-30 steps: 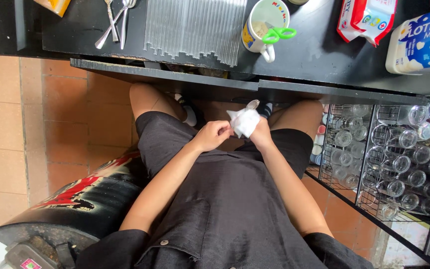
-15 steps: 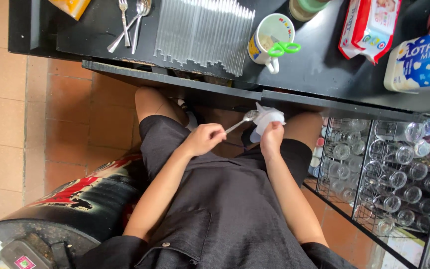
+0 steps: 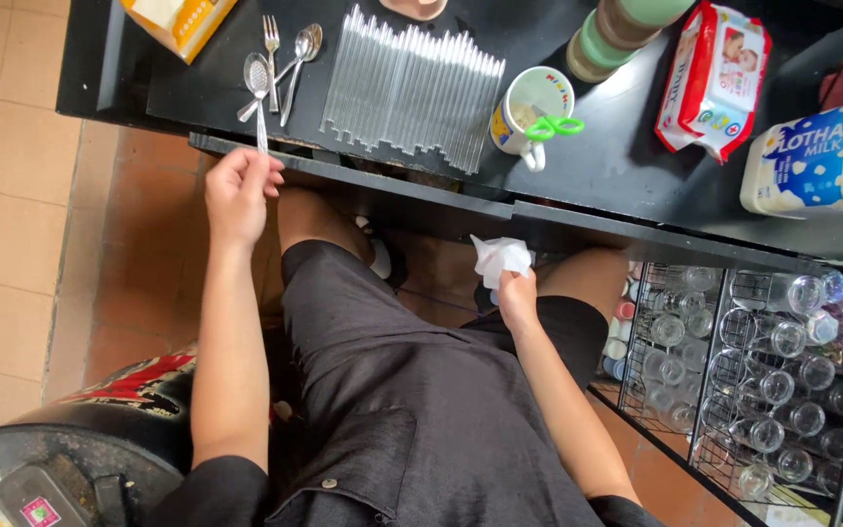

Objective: Wiping and organizing spoons, forks, and scissors at a coffee shop counter.

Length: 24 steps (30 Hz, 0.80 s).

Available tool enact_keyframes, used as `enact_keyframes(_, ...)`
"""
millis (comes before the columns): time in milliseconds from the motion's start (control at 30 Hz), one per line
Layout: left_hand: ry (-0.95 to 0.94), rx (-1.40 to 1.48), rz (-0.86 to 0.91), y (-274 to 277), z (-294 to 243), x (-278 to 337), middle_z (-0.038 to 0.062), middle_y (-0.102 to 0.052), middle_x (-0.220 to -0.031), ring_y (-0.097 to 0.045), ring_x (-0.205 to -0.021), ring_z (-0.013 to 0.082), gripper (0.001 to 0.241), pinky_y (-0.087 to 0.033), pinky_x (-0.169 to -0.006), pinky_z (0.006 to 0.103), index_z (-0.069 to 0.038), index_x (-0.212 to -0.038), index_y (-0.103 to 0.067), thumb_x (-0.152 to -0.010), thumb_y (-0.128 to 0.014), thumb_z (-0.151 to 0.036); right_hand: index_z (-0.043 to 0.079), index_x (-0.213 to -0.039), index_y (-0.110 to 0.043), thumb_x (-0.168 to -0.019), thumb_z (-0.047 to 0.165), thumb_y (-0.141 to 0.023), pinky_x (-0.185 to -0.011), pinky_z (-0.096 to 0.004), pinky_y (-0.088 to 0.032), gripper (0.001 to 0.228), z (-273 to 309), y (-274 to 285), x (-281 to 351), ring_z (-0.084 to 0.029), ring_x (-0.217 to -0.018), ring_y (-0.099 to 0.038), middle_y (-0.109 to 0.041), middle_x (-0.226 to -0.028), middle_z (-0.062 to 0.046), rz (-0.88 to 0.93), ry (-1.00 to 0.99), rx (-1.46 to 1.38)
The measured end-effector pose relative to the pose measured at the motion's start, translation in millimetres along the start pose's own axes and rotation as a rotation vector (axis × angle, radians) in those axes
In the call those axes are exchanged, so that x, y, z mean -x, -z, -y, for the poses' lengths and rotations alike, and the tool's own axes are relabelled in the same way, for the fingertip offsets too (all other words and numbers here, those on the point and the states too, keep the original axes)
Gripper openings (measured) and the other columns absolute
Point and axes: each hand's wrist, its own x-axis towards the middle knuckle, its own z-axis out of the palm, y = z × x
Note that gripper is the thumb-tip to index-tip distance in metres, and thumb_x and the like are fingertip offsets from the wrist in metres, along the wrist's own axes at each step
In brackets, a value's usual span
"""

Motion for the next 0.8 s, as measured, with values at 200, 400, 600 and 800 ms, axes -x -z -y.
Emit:
enact_keyframes(200,0.091,-0.021,-0.052,-3,-18,-51,0.002,-0.071,-0.082,-0.063,-0.064,0.0060,0.034,-0.045,-0.057,0.0194,-0.004,-0.110,-0.074,-0.112,-0.053,-0.031,-0.002,-0.118,-0.066,-0.094,0.001,-0.050,-0.065,-0.032,-0.049,0.029,-3,2,3,-0.017,-0.079,-0.062,-0.069,-0.100,-0.008,-0.003,0.033,0.139)
enact_keyframes(400,0.090,-0.462,-0.139,-20,-69,-46,0.012,-0.073,-0.082,-0.061,-0.064,0.0128,0.034,-0.046,-0.058,0.0265,0.000,-0.102,-0.074,-0.111,-0.062,-0.030,-0.001,-0.117,-0.064,-0.091,0.003,-0.055,-0.082,-0.029,-0.051,0.028,15,-3,15,-0.014,-0.095,-0.064,-0.069,-0.106,-0.004,0.056,0.073,0.084)
enact_keyframes(600,-0.321,-0.532,0.232,-139,-157,-6,0.009,-0.076,-0.093,-0.074,-0.077,0.0173,0.019,-0.058,-0.070,0.0314,-0.008,-0.108,-0.074,-0.094,-0.072,-0.021,-0.004,-0.116,-0.064,-0.089,0.001,-0.057,-0.078,-0.033,-0.051,0.028,-9,0,1,-0.018,-0.091,-0.063,-0.069,-0.103,-0.008,0.047,-0.009,0.125)
enact_keyframes(800,-0.767,-0.619,0.336,-238,-157,-5,0.009,-0.064,-0.113,-0.062,-0.107,0.0292,0.046,-0.052,-0.086,0.0424,-0.009,-0.126,-0.066,-0.087,-0.081,-0.028,-0.002,-0.111,-0.068,-0.086,0.001,-0.058,-0.082,-0.030,-0.053,0.027,-10,5,3,-0.015,-0.094,-0.066,-0.072,-0.104,-0.005,0.071,0.092,0.141)
